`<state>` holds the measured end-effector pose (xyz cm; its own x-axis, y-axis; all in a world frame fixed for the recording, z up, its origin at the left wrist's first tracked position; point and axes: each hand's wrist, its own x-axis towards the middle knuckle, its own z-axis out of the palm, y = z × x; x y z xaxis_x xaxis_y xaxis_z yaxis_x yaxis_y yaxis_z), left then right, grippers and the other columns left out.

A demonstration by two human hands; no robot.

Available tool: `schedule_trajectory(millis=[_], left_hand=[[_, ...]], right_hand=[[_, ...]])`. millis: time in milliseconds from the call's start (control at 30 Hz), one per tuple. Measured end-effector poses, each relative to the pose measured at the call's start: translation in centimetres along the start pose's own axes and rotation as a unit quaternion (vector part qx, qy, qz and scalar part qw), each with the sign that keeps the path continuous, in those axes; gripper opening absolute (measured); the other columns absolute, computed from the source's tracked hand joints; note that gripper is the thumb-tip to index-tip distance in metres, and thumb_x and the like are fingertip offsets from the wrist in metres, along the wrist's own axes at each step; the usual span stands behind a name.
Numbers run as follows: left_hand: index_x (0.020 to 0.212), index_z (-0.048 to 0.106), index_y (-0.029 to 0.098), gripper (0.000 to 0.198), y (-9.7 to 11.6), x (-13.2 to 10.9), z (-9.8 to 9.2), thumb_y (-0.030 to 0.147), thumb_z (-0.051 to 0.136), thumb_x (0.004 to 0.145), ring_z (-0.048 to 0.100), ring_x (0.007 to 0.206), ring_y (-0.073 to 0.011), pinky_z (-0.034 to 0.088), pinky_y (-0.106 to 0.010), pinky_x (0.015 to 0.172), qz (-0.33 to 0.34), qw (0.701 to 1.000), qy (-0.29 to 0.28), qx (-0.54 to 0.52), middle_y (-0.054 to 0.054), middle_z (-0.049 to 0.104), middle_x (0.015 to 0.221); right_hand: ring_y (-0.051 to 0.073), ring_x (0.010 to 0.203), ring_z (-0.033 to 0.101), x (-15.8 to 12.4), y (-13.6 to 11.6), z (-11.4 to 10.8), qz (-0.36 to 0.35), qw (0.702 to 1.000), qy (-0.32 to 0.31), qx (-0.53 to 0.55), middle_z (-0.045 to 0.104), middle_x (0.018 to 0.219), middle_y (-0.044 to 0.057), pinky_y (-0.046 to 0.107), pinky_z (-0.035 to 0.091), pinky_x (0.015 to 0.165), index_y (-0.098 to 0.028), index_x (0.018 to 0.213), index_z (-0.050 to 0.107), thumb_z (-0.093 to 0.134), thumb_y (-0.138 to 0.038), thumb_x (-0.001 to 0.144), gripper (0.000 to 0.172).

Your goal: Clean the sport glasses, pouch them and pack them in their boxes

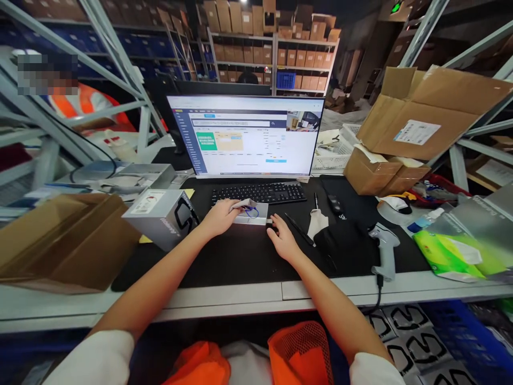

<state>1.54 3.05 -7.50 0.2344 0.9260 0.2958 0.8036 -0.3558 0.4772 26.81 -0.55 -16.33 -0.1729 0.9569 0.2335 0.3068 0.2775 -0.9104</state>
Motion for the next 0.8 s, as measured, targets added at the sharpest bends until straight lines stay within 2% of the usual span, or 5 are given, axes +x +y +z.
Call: schedule_trajectory(millis=[267, 400, 533, 667, 800], left_hand=[[0.119, 0.069, 0.016, 0.059, 0.7, -0.3, -1.6, 0.048, 0.024, 0.102, 0.069, 0.109, -0.0306, 0.052, -0.041, 0.092, -0.059, 0.996, 0.047, -0.042, -0.014, 0.074, 0.116], [0.107, 0.071, 0.016, 0.043, 0.9, -3.7, -4.1, 0.038, 0.035, 0.095, 0.069, 0.098, -0.0278, 0.053, -0.038, 0.087, -0.032, 0.996, 0.077, -0.018, -0.011, 0.075, 0.103], [0.097, 0.073, 0.023, 0.032, -0.7, -8.8, -5.5, 0.028, 0.042, 0.089, 0.068, 0.085, -0.0252, 0.055, -0.035, 0.077, 0.002, 0.997, 0.039, 0.066, -0.007, 0.074, 0.091], [0.106, 0.073, 0.025, 0.034, -2.9, -12.1, -4.2, 0.022, 0.047, 0.086, 0.072, 0.094, -0.0277, 0.059, -0.039, 0.084, -0.008, 0.994, 0.014, 0.110, -0.008, 0.076, 0.103], [0.128, 0.065, 0.024, 0.039, -1.9, -12.1, -2.0, 0.027, 0.052, 0.092, 0.058, 0.133, -0.0308, 0.051, -0.046, 0.110, 0.101, 0.987, 0.056, 0.110, -0.012, 0.065, 0.134]], right_hand=[[0.031, 0.123, 0.063, 0.1, -0.9, -1.3, -0.042, 0.998, 0.035, -0.004, 0.044, 0.157, 0.016, 0.050, 0.057, 0.098, -0.024, 0.138, 0.062, 0.052, -0.059, 0.095, 0.056], [0.032, 0.135, 0.054, 0.0, -2.3, -2.4, -0.076, 0.994, 0.074, -0.016, 0.044, 0.157, 0.015, 0.052, 0.052, 0.104, -0.024, 0.136, 0.062, 0.051, -0.052, 0.098, 0.049], [0.031, 0.141, 0.048, -0.4, -3.5, -8.1, -0.151, 0.957, 0.220, -0.112, 0.054, 0.149, 0.014, 0.055, 0.036, 0.119, -0.023, 0.123, 0.068, 0.054, -0.046, 0.097, 0.038], [0.032, 0.133, 0.054, -1.7, -1.1, -16.9, -0.031, 0.912, 0.330, -0.240, 0.062, 0.138, 0.018, 0.054, 0.035, 0.119, -0.017, 0.123, 0.068, 0.053, -0.050, 0.093, 0.048], [0.041, 0.141, 0.045, -2.3, 2.8, -21.8, 0.220, 0.884, 0.263, -0.318, 0.053, 0.147, 0.025, 0.057, 0.031, 0.120, -0.009, 0.137, 0.060, 0.063, -0.059, 0.082, 0.075]])
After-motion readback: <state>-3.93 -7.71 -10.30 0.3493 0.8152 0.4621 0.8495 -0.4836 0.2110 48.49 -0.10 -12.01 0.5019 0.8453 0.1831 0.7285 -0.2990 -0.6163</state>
